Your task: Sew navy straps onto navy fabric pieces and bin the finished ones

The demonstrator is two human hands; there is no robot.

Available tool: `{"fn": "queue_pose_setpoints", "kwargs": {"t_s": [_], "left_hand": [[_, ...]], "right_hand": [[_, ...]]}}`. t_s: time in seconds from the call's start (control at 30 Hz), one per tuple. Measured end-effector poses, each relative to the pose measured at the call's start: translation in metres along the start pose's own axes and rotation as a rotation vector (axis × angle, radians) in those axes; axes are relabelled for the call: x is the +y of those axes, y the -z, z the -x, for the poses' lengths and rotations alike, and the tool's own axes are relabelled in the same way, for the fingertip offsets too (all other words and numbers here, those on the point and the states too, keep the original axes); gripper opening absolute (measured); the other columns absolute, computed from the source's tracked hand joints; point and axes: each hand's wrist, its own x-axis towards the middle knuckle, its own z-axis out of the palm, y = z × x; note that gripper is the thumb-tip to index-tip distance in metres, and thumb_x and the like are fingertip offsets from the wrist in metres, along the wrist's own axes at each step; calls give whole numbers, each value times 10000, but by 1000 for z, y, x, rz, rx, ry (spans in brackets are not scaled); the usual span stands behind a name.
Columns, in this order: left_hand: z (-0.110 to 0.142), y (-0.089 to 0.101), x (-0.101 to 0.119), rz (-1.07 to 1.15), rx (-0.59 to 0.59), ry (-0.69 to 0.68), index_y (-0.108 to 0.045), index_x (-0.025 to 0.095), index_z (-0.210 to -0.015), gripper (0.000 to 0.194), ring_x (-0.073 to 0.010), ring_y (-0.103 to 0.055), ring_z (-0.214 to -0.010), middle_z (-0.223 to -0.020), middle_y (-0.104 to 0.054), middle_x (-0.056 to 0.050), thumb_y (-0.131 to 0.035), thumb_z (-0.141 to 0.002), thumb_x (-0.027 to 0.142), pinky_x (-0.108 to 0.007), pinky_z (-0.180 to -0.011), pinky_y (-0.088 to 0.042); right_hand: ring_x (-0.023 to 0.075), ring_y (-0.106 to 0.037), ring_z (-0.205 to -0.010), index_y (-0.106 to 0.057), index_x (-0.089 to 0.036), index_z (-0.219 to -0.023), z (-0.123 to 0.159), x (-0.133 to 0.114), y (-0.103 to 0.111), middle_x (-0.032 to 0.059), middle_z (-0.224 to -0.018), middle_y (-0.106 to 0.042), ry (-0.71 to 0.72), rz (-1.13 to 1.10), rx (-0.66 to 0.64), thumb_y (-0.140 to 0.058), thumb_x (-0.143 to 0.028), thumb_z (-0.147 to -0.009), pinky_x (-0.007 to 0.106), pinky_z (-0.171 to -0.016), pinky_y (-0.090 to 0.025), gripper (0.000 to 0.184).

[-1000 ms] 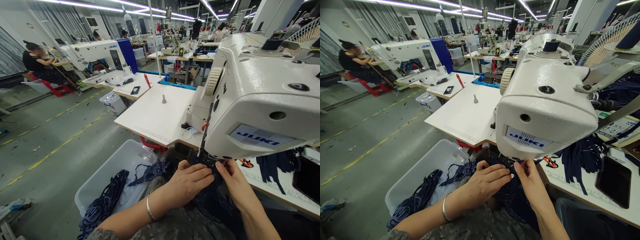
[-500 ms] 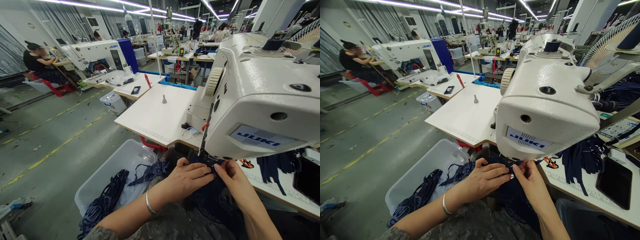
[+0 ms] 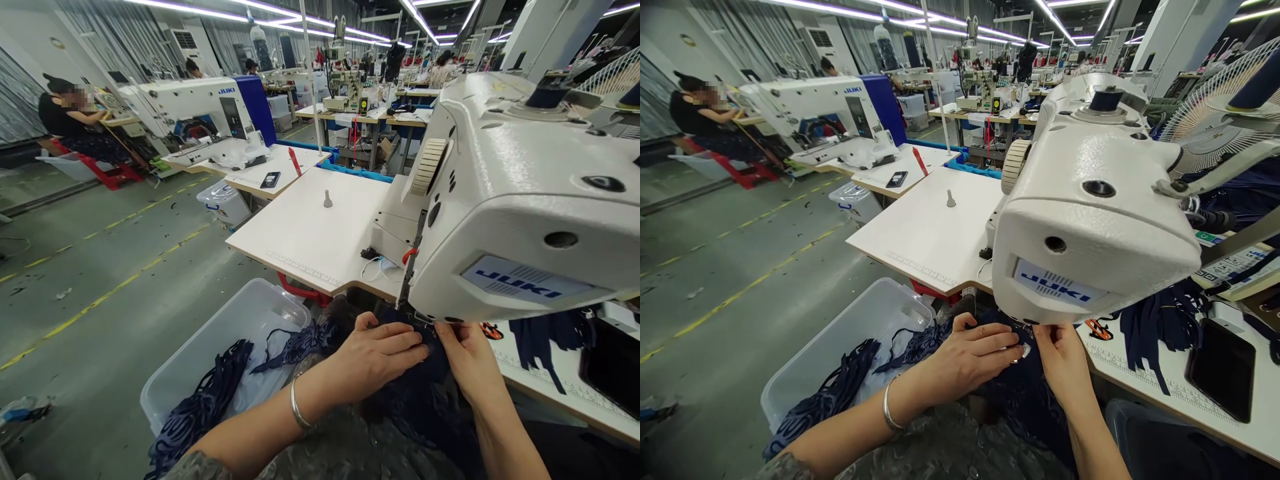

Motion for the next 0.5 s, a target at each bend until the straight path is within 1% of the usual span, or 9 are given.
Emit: {"fn": "queue_pose_setpoints", "kwargs": {"t_s": [0.1, 0.13, 0.2, 0.27, 0.3, 0.37, 0.43, 0.5], "left_hand": [[-1, 1, 1, -2, 16, -1, -563, 258, -1252, 280, -141, -536, -1209, -1230, -646, -22, -433, -1011, 202, -303, -957, -320], [-1, 1, 1, -3, 20, -5, -565, 256, -1246, 282, -136, -534, -1211, -1228, -646, -18, -429, -1010, 184, -300, -957, -320], [-2, 3, 2, 7, 18, -21, -568, 247, -1229, 292, -120, -529, -1215, -1218, -651, -5, -414, -1006, 136, -295, -964, -311], [-2, 3, 4, 24, 11, -41, -570, 233, -1219, 272, -117, -523, -1222, -1201, -657, -2, -418, -1011, 145, -293, -976, -301], [-1, 3, 5, 37, 11, -46, -572, 226, -1216, 243, -125, -525, -1221, -1189, -662, -8, -436, -1017, 197, -294, -981, -301], [-1, 1, 9, 82, 37, -30, -591, 221, -1187, 246, -148, -549, -1192, -1165, -666, -23, -480, -1007, 347, -301, -986, -306], [-2, -1, 12, 143, 107, 41, -613, 216, -1118, 293, -177, -561, -1175, -1187, -650, -48, -514, -972, 450, -319, -997, -308], [-4, -3, 14, 229, 184, 143, -590, 193, -1106, 372, -214, -551, -1184, -1217, -627, -90, -540, -933, 519, -347, -1010, -315]], "right_hand": [[225, -602, -956, -598, -212, -954, 3, 0, 7, 56, -944, -664, 49, 78, -70, -554, -470, -885, 340, -833, -479, 270], [219, -602, -935, -604, -218, -933, 5, 0, 11, 46, -921, -658, 56, 124, -102, -550, -470, -890, 328, -811, -482, 262], [194, -597, -811, -605, -225, -867, 10, -4, 17, 20, -825, -633, 62, 204, -181, -565, -475, -883, 299, -728, -483, 253], [171, -571, -709, -602, -228, -826, 15, -9, 21, 2, -756, -602, 71, 241, -244, -582, -469, -877, 281, -664, -474, 247], [170, -569, -707, -603, -230, -809, 18, -11, 22, 2, -753, -597, 83, 249, -257, -581, -464, -880, 275, -650, -470, 246], [188, -589, -796, -615, -235, -805, 23, -15, 23, 17, -810, -610, 130, 261, -248, -573, -449, -890, 269, -661, -472, 234], [209, -597, -914, -635, -246, -840, 29, -17, 23, 31, -897, -625, 188, 269, -225, -570, -426, -897, 266, -693, -479, 200], [211, -601, -959, -646, -257, -877, 34, -17, 25, 32, -945, -632, 238, 276, -221, -571, -396, -903, 261, -732, -488, 161]]}}
